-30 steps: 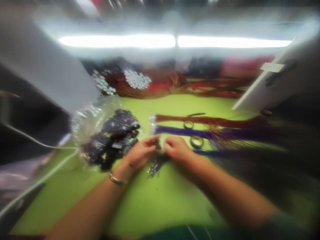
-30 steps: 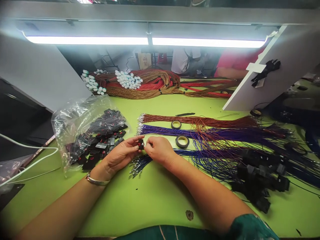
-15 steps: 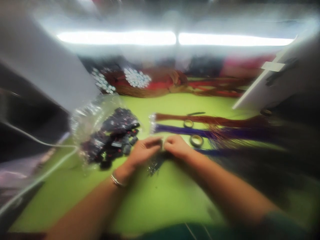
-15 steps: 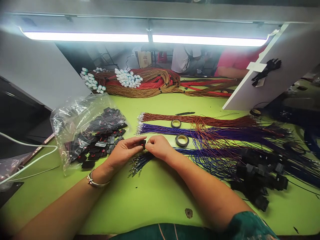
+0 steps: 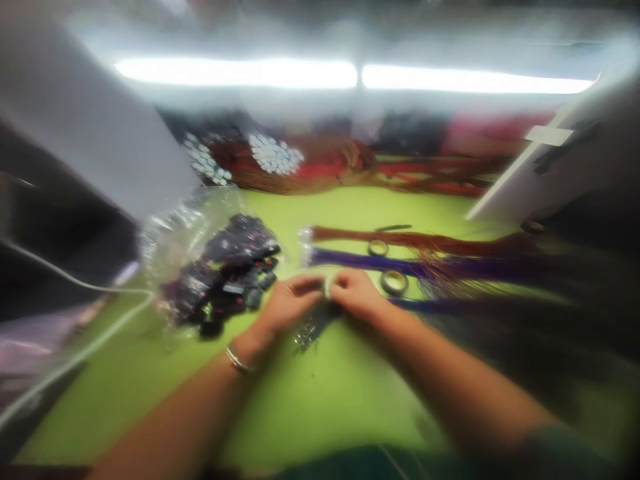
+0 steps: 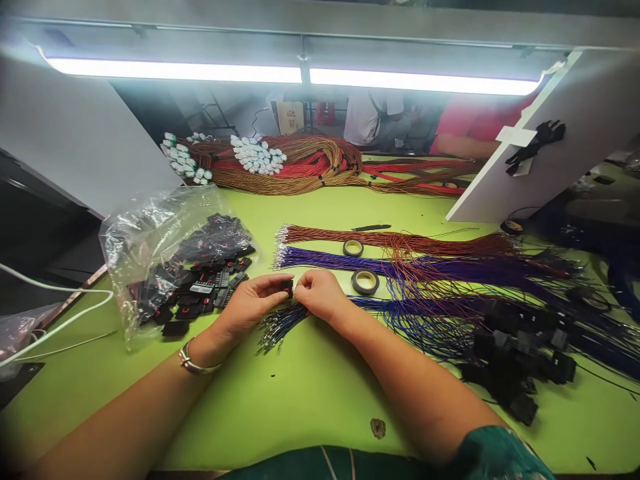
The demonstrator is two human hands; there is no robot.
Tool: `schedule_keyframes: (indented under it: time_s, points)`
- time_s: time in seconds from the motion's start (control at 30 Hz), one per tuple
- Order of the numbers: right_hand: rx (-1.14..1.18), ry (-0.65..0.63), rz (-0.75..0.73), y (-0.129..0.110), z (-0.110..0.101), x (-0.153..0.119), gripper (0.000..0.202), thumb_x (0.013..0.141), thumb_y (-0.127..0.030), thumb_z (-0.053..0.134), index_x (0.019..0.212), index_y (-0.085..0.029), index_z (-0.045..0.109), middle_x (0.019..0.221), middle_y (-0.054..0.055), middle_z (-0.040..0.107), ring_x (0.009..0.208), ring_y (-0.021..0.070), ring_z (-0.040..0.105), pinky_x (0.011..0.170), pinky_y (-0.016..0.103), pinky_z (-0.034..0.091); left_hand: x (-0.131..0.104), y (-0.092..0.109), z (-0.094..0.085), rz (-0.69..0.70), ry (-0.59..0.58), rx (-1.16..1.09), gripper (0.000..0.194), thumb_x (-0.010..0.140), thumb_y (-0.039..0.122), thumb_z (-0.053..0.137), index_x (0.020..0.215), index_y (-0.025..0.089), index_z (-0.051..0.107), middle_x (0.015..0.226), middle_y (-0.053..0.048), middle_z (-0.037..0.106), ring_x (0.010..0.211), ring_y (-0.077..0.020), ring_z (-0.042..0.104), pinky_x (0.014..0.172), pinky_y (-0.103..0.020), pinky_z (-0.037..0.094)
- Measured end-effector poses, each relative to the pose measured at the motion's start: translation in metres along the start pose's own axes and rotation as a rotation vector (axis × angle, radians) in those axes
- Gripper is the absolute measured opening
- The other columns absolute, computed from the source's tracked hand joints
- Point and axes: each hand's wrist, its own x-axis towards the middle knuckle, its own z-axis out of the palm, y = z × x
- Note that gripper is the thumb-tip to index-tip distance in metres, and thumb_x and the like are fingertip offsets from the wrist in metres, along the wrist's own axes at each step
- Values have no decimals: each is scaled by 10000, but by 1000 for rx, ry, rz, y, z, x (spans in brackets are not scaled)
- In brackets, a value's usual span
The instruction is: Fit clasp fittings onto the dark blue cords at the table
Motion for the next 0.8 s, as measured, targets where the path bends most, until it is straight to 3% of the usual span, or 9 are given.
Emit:
schedule_keyframes:
  time_s: [0.23,0.37,0.5,0.63,0.8]
  points:
    - [-130,19,-16,5,4,1,154,668,-142,506,515,-150,516,523,-30,519,522,77,448,483,184,316,0,-2,4,-38,-33,30,354,652,280,757,992,189,717,933,-83,726,841,-237,661,794,-347,507]
    - [-248,-66,-51,2,-7,7,117,681,-128,531,585,-142,595,601,-5,584,580,97,491,551,202,357,3,-5,-5,-55,-102,125,347,641,280,758,968,169,719,888,-91,724,803,-236,660,726,-330,513]
    - [-527,29,-198,-5,-13,24,174,753,-131,488,738,-155,659,800,53,649,760,145,548,706,242,388,4,-9,-12,-24,-188,268,334,662,277,729,975,162,714,816,-76,718,742,-219,651,683,-314,505]
    - [-774,-37,-235,-8,0,46,189,804,-201,473,810,-181,661,882,66,615,784,157,539,684,249,378,2,-7,-7,37,-219,331,283,689,275,689,954,178,717,816,-48,721,779,-214,649,715,-302,494]
    - [-903,-68,-256,-4,15,62,206,853,-255,444,889,-206,642,927,51,601,779,155,532,636,241,360,0,0,0,55,-215,396,249,697,268,656,922,183,721,803,-24,721,769,-198,646,733,-294,485]
